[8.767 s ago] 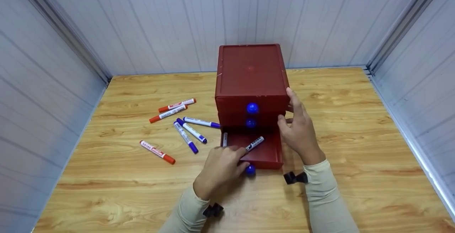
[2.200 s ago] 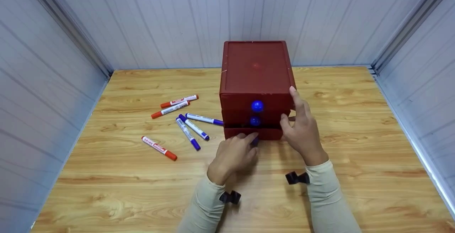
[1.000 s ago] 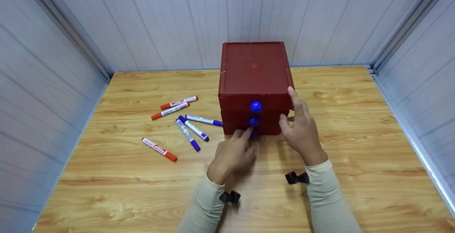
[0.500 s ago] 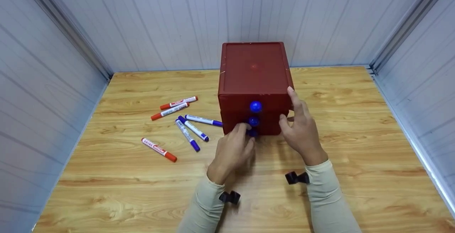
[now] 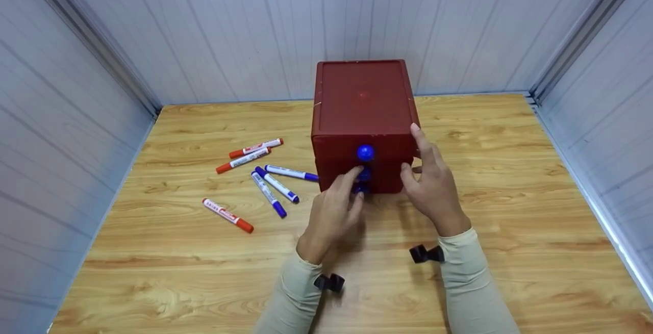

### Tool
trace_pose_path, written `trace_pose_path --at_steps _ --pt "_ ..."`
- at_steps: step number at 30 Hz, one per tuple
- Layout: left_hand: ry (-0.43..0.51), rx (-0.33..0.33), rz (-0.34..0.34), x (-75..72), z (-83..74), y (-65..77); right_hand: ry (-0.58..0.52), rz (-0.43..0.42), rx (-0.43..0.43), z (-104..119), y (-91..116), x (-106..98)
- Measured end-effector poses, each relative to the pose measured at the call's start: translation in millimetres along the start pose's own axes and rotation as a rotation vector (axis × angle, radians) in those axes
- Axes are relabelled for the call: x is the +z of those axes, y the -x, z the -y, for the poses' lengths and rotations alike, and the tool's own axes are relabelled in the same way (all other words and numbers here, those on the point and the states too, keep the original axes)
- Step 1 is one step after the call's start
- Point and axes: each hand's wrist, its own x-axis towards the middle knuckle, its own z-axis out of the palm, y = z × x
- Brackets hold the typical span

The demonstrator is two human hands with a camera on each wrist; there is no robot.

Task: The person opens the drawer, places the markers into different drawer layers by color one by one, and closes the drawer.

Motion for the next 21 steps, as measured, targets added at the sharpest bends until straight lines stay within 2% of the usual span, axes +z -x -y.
trace_pose_path --at_steps 8,15,21 --pt "0.009 -0.007 0.058 -1.5 -2.4 -0.5 -0.011 0.004 -0.003 0.9 -1.8 -1.7" --pt "-0.009 -0.013 0.136 0.2 -5.4 1.2 -0.06 0.021 0.019 1.0 -1.5 -4.2" --pt "-0.024 -0.006 0.112 1.3 -6.7 0.4 -0.111 0.021 0.036 1.6 -2.6 -5.2"
